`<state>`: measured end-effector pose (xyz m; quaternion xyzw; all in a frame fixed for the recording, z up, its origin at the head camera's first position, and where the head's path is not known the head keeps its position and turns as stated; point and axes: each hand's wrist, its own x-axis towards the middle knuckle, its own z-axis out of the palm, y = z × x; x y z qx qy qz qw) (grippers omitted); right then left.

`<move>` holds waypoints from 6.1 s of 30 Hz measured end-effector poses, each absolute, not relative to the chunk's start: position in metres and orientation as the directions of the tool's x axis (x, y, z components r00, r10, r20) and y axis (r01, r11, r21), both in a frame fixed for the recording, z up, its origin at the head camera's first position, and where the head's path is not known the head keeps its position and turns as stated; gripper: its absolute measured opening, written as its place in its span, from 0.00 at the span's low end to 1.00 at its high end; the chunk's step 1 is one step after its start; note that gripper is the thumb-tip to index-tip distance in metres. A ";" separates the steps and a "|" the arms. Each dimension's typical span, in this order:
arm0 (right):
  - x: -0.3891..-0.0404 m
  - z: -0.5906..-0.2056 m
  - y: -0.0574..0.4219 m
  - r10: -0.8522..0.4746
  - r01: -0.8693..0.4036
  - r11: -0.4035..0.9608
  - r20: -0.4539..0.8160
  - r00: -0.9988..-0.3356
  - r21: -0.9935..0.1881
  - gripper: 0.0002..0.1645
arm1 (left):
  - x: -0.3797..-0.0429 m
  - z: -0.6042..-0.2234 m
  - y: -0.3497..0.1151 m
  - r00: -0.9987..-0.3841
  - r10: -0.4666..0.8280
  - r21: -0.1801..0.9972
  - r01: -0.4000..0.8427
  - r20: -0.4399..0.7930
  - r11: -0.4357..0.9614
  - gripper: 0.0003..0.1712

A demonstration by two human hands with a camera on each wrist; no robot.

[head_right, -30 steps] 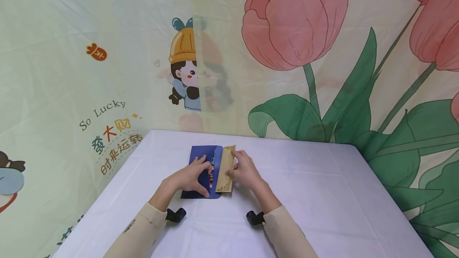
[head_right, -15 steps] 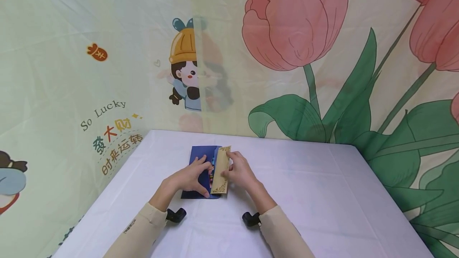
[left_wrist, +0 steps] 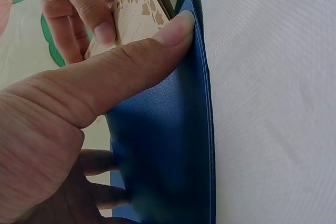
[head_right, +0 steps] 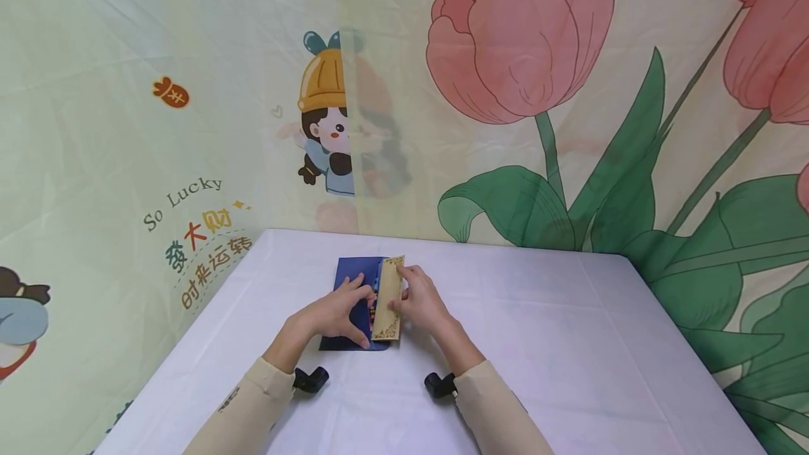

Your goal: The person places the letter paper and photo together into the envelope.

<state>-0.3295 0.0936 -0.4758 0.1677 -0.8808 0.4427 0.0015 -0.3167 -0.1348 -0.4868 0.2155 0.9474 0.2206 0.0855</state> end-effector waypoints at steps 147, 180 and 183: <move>-0.331 -0.490 0.076 -0.498 -0.303 0.527 0.000 -0.867 -0.794 0.37 | -0.314 -0.481 -0.134 -0.890 0.449 0.483 0.360 -0.078 0.798 0.39; -0.330 -0.496 0.067 -0.517 -0.344 0.477 0.058 -0.854 -0.809 0.26 | -0.313 -0.482 -0.135 -0.887 0.459 0.489 0.374 -0.060 0.788 0.40; -0.329 -0.495 0.067 -0.517 -0.350 0.479 0.063 -0.853 -0.805 0.29 | -0.313 -0.482 -0.134 -0.886 0.460 0.490 0.375 -0.061 0.787 0.40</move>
